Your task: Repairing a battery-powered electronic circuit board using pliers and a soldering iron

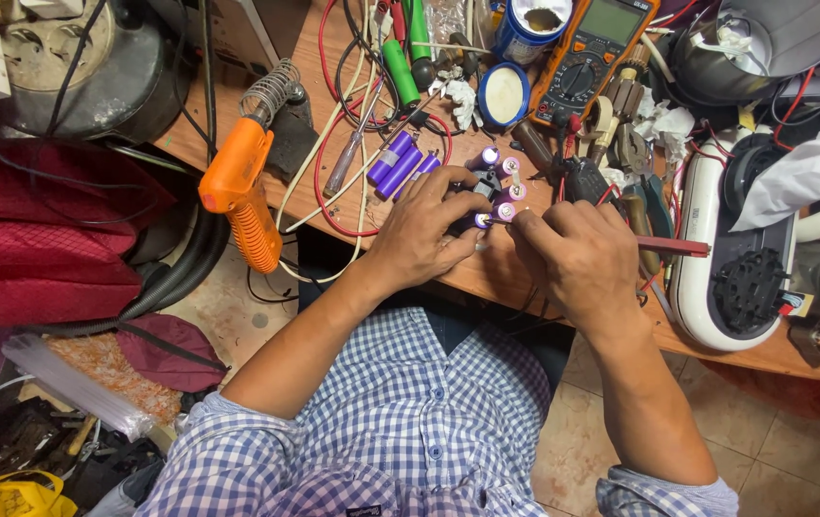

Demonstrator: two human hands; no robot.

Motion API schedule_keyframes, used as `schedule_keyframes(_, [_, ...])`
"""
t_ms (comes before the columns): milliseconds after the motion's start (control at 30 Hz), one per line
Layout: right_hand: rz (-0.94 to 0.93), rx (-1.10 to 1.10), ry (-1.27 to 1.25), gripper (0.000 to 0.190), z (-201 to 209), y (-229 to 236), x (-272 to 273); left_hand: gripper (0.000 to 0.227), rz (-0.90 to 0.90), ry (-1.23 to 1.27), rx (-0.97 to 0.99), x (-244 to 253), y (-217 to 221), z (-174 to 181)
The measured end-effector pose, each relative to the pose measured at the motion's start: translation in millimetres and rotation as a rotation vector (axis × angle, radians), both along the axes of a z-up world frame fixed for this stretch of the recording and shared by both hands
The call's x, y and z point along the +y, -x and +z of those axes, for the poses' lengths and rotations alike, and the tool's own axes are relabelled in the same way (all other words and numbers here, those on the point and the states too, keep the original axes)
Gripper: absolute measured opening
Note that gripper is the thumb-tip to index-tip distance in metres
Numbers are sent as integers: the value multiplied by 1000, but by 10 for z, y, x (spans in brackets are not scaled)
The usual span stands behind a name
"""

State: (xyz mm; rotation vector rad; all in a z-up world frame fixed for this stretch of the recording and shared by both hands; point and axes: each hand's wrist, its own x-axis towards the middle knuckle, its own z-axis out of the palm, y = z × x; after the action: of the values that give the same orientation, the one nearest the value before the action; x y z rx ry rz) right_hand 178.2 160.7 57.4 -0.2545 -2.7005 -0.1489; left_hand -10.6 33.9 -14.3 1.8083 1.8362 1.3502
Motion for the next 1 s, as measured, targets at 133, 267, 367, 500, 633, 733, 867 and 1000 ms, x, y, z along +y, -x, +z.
schedule_keyframes(133, [-11, 10, 8, 8, -29, 5, 3, 31, -4, 1, 9, 3, 4, 4])
schedule_keyframes(267, [0, 8, 23, 7, 1, 15, -9, 31, -2, 5, 12, 0, 15, 5])
schedule_keyframes(367, [-5, 10, 26, 9, 4, 15, -16, 31, -8, 9, 6, -1, 8, -2])
schedule_keyframes(500, [2, 28, 37, 8, 6, 29, 0, 31, 7, 5, 14, 1, -1, -10])
schedule_keyframes(633, [1, 29, 20, 8, 4, 29, -22, 31, 3, 8, 9, 2, 6, -15])
schedule_keyframes(733, [-10, 25, 51, 10, -1, 19, -25, 32, 4, 2, 21, 4, 1, -26])
schedule_keyframes(867, [-11, 21, 10, 8, 12, 28, -21, 31, 7, 6, 26, 1, 4, -15])
schedule_keyframes(1000, [-13, 8, 19, 8, 15, 41, -8, 31, 3, 8, 21, 2, 6, -40])
